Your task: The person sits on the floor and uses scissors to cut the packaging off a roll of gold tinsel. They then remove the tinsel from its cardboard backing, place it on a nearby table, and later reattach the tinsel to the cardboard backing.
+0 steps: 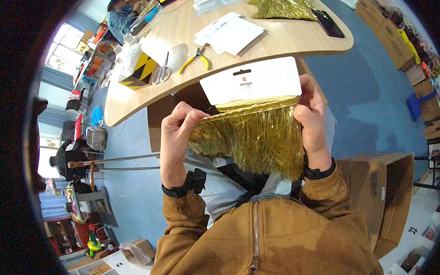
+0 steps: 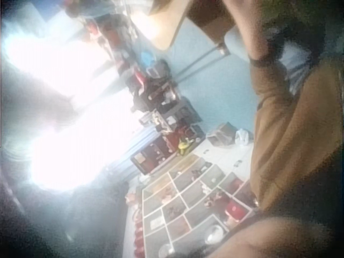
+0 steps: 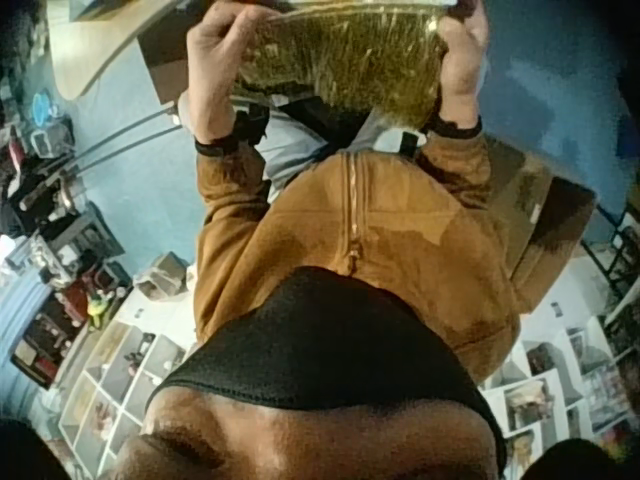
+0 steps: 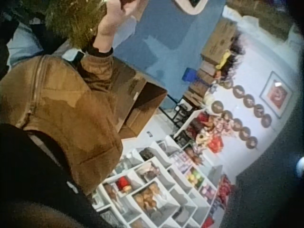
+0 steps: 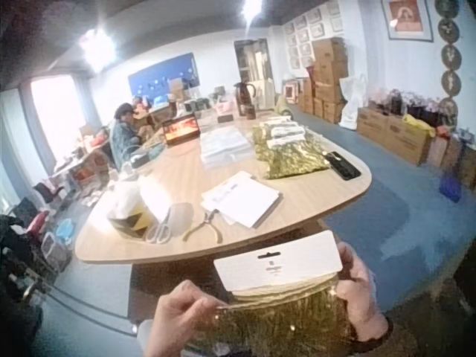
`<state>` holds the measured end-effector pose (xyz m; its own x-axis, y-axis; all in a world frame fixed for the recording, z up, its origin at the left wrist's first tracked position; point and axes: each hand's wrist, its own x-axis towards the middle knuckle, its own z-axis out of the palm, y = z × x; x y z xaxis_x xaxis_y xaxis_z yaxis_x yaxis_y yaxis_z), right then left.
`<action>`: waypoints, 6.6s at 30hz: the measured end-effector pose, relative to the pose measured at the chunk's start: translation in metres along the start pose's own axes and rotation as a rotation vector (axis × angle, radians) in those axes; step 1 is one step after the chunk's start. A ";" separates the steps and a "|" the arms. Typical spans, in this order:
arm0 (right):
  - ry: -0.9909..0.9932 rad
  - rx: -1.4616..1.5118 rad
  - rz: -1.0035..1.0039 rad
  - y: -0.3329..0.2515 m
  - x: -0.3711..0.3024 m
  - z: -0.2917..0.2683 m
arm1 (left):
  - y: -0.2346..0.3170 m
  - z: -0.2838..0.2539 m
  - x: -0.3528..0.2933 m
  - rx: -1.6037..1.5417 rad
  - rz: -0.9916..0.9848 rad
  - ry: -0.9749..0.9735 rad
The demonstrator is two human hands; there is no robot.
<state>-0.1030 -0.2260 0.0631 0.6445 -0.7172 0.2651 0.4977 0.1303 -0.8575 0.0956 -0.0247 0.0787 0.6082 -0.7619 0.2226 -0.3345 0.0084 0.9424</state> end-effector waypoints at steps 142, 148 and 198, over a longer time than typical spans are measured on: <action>0.053 0.153 0.143 0.001 -0.005 -0.020 | -0.014 0.010 -0.010 -0.006 -0.088 -0.075; 0.009 0.223 0.195 0.006 -0.004 -0.027 | -0.015 0.016 -0.009 -0.408 -0.154 -0.130; -0.047 -0.396 -0.220 0.026 -0.016 0.022 | 0.020 0.039 -0.001 0.157 0.102 -0.082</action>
<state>-0.0872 -0.1962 0.0465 0.5791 -0.6652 0.4715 0.3710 -0.3000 -0.8789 0.0605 -0.0487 0.0872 0.5071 -0.8126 0.2874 -0.5035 -0.0086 0.8640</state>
